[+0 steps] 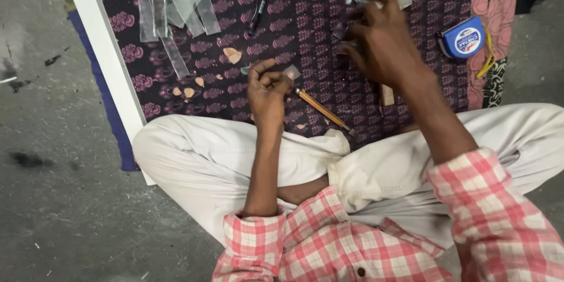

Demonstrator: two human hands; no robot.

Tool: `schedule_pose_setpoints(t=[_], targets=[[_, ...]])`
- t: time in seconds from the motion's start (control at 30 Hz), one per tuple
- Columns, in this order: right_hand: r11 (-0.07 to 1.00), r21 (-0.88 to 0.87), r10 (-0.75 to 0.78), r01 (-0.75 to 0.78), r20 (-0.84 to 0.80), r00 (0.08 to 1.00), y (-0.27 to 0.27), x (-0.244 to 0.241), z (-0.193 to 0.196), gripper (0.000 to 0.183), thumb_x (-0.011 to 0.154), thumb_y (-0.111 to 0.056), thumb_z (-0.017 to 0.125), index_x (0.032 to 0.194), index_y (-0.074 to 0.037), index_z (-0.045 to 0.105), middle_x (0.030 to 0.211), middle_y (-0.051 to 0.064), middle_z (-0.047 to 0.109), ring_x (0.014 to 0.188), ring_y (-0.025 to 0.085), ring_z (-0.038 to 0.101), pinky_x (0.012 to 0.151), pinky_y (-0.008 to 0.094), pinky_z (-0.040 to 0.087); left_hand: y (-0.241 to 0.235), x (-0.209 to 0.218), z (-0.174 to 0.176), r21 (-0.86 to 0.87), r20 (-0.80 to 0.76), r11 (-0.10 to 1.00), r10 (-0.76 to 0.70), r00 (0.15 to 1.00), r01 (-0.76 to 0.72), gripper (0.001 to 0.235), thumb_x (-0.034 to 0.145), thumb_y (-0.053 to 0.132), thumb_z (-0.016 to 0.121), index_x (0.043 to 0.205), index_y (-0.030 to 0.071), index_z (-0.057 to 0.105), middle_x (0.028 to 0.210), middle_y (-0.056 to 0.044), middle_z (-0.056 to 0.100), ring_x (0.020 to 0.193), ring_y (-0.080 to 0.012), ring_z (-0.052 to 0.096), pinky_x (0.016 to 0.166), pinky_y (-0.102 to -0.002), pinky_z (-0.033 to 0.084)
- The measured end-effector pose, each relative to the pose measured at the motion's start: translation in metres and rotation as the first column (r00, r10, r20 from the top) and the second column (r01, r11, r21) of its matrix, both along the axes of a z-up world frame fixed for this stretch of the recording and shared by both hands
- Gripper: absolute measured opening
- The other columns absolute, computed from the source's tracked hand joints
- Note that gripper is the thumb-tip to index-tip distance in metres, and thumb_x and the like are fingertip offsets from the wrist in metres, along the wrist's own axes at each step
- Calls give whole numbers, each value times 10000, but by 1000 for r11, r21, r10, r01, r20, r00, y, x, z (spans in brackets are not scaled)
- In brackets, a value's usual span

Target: The person sits cross-legged on a patterned mat and repeatedly cuts small rectangular glass pieces using a glass cutter and a wooden straightedge. They score each piece and snap it into smaller fragments, accumulating a pile of cut glass.

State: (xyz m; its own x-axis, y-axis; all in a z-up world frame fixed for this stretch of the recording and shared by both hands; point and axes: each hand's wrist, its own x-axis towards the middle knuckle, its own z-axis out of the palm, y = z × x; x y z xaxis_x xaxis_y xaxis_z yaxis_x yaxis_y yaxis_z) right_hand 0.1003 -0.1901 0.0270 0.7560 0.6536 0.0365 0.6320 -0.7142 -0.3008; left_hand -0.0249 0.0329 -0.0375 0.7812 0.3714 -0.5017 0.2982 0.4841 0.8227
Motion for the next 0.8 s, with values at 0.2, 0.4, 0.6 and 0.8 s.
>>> schedule_pose_setpoints(t=[0.2, 0.4, 0.6, 0.8], targets=[[985, -118, -135, 128, -52, 990, 33, 5, -24, 318, 870, -223, 819, 1141, -66, 766, 1145, 216, 653, 1131, 380, 570, 929, 538, 482, 0, 2, -1, 19, -13, 1000, -3, 1000, 3, 485, 831, -121, 682, 1274, -13, 520, 844, -72, 676, 734, -116, 632, 676, -238, 519], [813, 203, -350, 545, -578, 737, 35, -22, -23, 381, 841, -188, 756, 1194, -65, 680, 1078, 123, 701, 920, 247, 687, 831, 411, 593, -4, 2, -3, 94, 44, 996, 1, 999, -5, 464, 860, -112, 719, 1281, -18, 548, 866, -61, 672, 756, -91, 599, 682, -219, 487], [114, 158, 405, 981, -909, 99, 38, -63, -31, 303, 934, -215, 580, 1143, -17, 675, 1039, 104, 720, 936, 222, 711, 863, 424, 615, -19, -1, 33, 221, 181, 968, -163, 970, 122, 490, 884, 32, 795, 1306, 44, 546, 943, -80, 729, 870, -121, 695, 747, -237, 561], [332, 116, 430, 936, -902, -40, 56, -88, -38, 250, 1017, -234, 544, 1052, -25, 677, 977, 130, 735, 831, 220, 706, 697, 364, 575, -5, -4, 58, 735, 156, 678, -171, 973, 1, 312, 972, 150, 779, 1233, 72, 628, 1047, -43, 770, 813, -98, 714, 688, -243, 565]])
